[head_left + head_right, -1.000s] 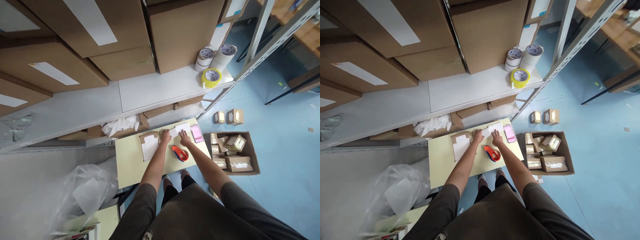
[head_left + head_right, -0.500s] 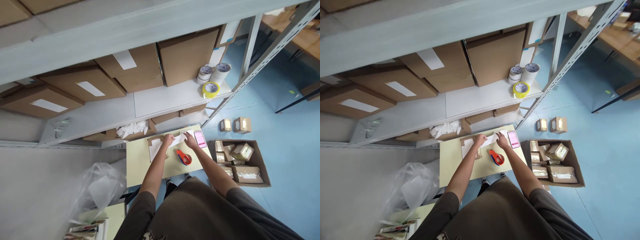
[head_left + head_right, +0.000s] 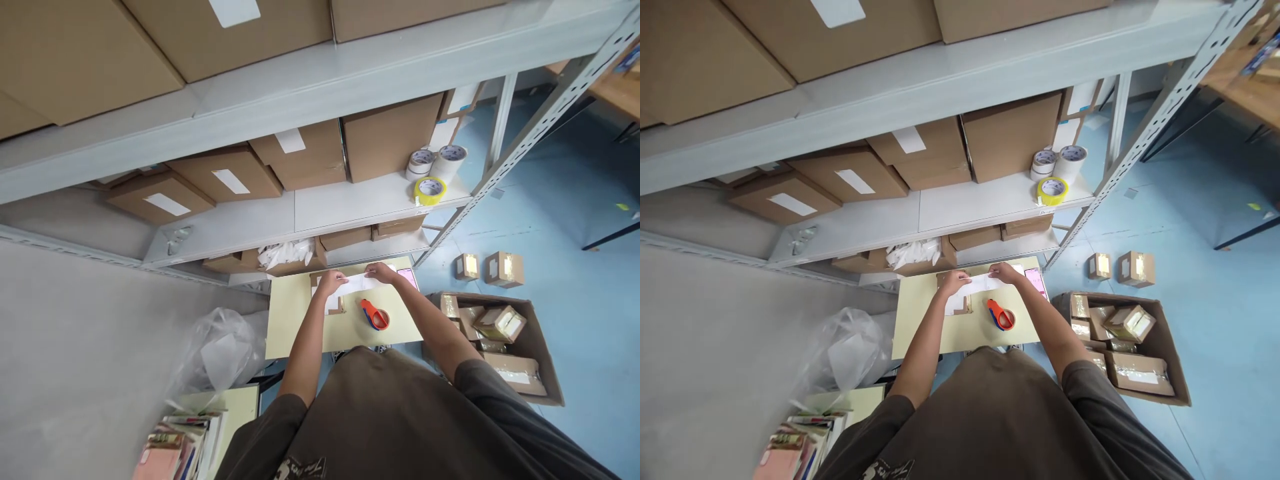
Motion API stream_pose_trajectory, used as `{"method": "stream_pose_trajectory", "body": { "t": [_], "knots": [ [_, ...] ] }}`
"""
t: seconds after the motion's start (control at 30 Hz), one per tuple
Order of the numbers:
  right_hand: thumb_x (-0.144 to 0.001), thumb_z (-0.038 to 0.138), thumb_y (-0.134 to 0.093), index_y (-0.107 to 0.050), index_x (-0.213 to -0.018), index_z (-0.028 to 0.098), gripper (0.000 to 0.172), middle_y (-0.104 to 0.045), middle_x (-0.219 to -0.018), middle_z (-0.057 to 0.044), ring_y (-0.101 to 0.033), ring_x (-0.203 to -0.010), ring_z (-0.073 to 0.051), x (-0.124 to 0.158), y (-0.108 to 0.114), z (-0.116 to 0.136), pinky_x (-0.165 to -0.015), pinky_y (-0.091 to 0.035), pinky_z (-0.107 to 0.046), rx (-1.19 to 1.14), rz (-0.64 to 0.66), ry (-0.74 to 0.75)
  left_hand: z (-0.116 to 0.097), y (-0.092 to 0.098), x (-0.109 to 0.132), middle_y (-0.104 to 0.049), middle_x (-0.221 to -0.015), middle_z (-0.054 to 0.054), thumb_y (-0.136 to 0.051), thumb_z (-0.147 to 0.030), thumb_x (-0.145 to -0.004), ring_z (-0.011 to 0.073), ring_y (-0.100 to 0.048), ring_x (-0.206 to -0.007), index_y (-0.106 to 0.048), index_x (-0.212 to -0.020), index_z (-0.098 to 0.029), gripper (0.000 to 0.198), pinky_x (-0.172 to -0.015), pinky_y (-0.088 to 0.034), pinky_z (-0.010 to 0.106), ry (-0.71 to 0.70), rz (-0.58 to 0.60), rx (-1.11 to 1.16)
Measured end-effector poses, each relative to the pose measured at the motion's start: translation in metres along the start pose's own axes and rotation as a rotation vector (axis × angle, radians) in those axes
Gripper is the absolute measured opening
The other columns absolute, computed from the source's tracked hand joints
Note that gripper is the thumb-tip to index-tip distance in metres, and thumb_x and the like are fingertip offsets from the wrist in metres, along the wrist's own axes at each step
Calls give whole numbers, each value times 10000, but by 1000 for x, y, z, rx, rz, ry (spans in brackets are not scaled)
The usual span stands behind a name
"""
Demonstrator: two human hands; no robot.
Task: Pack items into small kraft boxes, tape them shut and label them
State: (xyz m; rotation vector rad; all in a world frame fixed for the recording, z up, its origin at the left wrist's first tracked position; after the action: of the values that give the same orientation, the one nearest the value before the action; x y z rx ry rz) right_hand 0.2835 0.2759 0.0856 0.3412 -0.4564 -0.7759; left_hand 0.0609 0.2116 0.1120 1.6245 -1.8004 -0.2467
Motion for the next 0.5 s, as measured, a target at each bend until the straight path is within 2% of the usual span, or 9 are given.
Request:
{"method": "stream_pose_trajectory", "body": {
  "t": [0.17,0.3,0.4,0.5],
  "knots": [
    [-842,449,-720,-777,-836,218,238,-787,-849,-32,-669,-808,-225,0,-4,6,-759,-521,-309,-39,13,10,16,-1,12,-754,-713,8,-870,-440,-676,189,-665,-708,-791,-701,-191,262,-690,-497,289,8,-67,142],
    [-889,425,-690,-784,-872,210,236,-805,-889,-56,-700,-827,-247,8,12,-12,-803,-548,-349,12,-107,-36,43,23,24,-727,-674,12,-886,-476,-649,176,-640,-638,-743,-651,-184,325,-632,-489,286,70,-166,309],
    [-933,349,-662,-812,-1034,214,226,-830,-1072,-84,-742,-995,-281,14,20,-24,-940,-560,-396,121,-154,-90,62,41,34,-748,-715,24,-911,-502,-622,181,-666,-658,-762,-708,-177,369,-641,-512,288,91,-262,452],
    [-955,285,-633,-768,-1290,229,365,-751,-1386,-105,-670,-1305,-291,18,20,-15,-1134,-490,-424,226,-242,-120,78,44,42,-776,-784,40,-940,-505,-576,191,-709,-725,-769,-788,-167,434,-698,-549,296,129,-389,659]
  ]
}}
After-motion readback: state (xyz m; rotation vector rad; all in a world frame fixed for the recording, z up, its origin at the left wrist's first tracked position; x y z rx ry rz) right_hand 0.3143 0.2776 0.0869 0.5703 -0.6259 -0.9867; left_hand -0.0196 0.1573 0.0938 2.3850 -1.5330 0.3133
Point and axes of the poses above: each hand's wrist, its own x-axis away from the middle knuckle, its own y-axis out of the back of the hand, z = x × y, the point moved 7 cm from there along -x, towards the middle knuckle
